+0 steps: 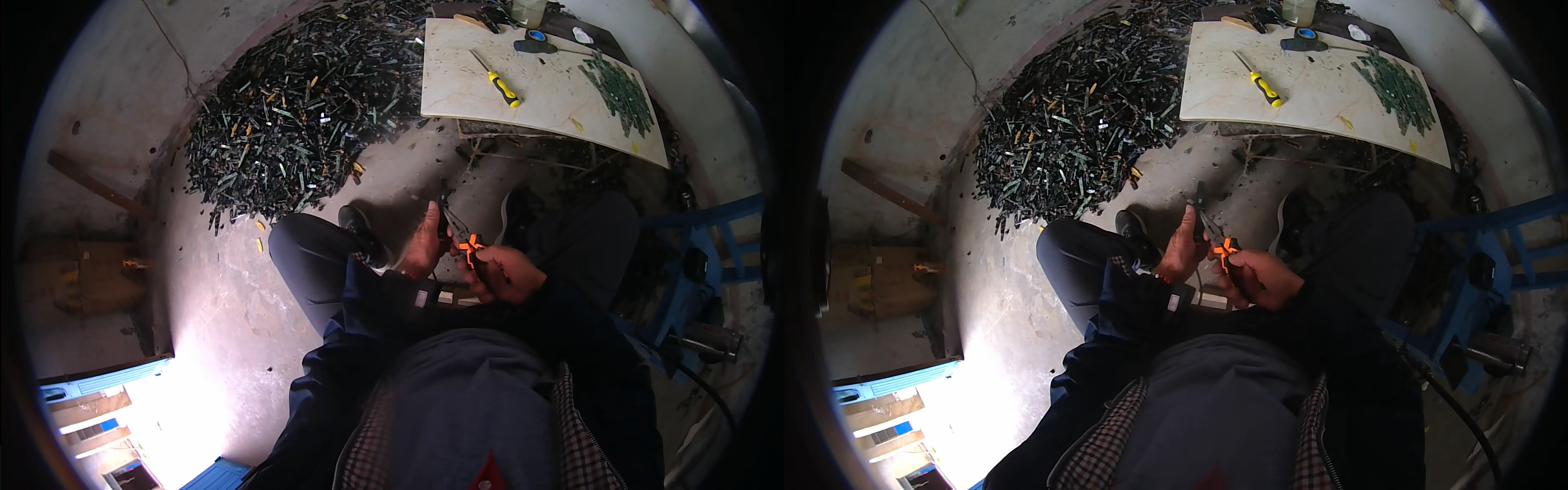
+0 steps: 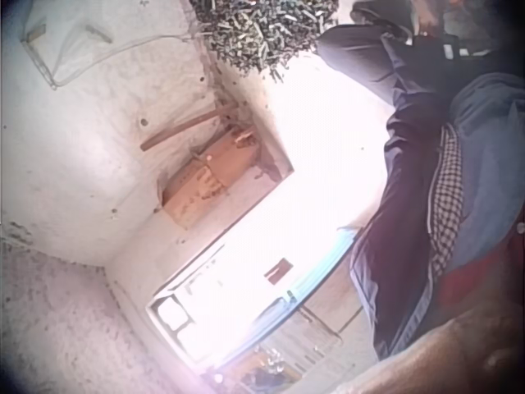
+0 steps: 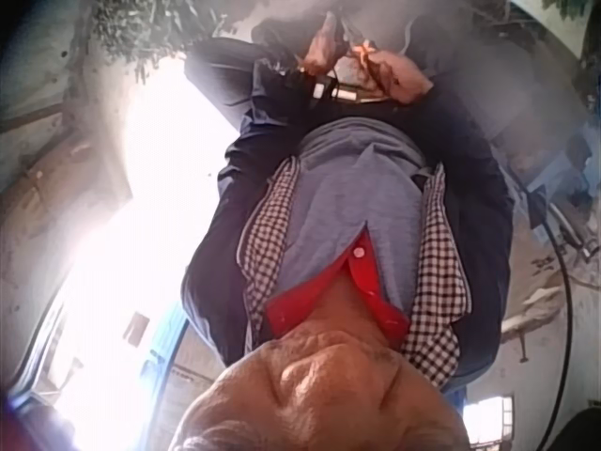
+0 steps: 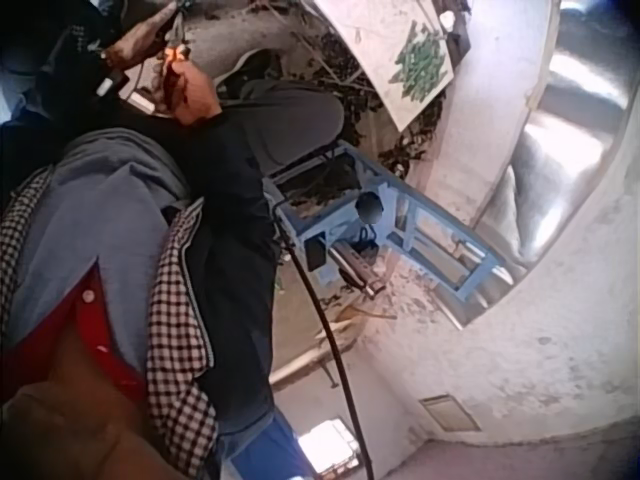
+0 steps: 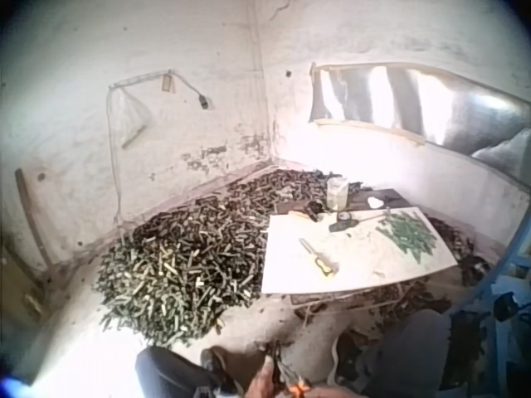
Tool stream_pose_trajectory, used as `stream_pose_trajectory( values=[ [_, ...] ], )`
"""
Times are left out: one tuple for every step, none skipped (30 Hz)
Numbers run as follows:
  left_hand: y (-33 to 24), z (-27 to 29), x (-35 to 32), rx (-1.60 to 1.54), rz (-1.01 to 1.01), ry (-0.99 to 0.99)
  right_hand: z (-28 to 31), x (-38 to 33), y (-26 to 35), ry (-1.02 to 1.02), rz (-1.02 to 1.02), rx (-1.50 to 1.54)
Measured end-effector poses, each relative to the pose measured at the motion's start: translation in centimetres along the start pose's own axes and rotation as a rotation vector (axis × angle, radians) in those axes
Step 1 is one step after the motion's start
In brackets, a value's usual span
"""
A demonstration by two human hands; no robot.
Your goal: The person sits at a low table and uses pliers to strip and cut components from small green circuit boards. They repeatedly pick up boards, manipulate them with tools, and place the processed pieces onto a pile on the table.
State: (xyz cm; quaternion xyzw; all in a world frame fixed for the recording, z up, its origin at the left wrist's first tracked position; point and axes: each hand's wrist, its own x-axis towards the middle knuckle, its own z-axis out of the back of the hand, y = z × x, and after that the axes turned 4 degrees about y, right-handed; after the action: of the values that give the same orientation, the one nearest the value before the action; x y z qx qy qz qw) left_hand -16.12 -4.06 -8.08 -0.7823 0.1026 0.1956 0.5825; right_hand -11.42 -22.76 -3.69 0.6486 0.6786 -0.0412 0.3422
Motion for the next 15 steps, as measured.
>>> stream_pose_trajectory(
  values=[
    [0.0,0.0,0.0,-0.030,0.033,-0.002,-0.1,-0.1,0.0,-0.025,-0.003,-0.029],
    [0.0,0.0,0.0,-0.059,0.065,-0.004,-0.1,0.0,0.0,-0.027,0.008,-0.043],
    [-0.1,0.0,-0.1,-0.089,0.097,-0.007,0.0,0.0,-0.1,-0.029,0.018,-0.058],
    [-0.1,0.0,0.0,-0.074,0.092,-0.001,0.0,0.0,-0.1,-0.032,0.030,-0.071],
    [-0.1,0.0,0.0,-0.059,0.087,0.004,0.0,0.1,-0.2,-0.049,0.035,-0.081],
    [-0.2,0.0,0.0,-0.044,0.081,0.008,0.0,0.2,-0.2,-0.065,0.040,-0.091],
    [-0.4,-0.1,-0.1,-0.080,0.107,0.024,0.0,0.2,-0.2,-0.083,0.046,-0.100],
    [-0.7,-0.2,-0.2,-0.115,0.132,0.040,0.0,0.2,-0.2,-0.127,0.053,-0.156],
    [-0.9,-0.3,-0.3,-0.151,0.158,0.056,0.0,0.1,-0.2,-0.172,0.060,-0.211],
    [-0.5,-0.4,0.1,-0.198,0.137,0.074,0.0,0.0,-0.2,-0.218,0.069,-0.266],
    [0.4,-0.1,0.5,-0.245,0.117,0.083,-0.2,0.0,-0.2,-0.248,0.111,-0.344],
    [1.3,0.2,0.8,-0.293,0.096,0.093,-0.3,-0.2,-0.3,-0.279,0.154,-0.422],
    [1.6,0.4,1.1,-0.255,0.076,0.108,-0.2,-0.4,-0.3,-0.313,0.199,-0.499],
    [2.0,0.6,1.4,-0.218,0.057,0.124,0.4,-0.5,-0.3,-0.337,0.251,-0.650],
    [2.3,0.7,1.7,-0.180,0.037,0.142,1.4,-0.5,-0.4,-0.361,0.303,-0.801]
  ],
)
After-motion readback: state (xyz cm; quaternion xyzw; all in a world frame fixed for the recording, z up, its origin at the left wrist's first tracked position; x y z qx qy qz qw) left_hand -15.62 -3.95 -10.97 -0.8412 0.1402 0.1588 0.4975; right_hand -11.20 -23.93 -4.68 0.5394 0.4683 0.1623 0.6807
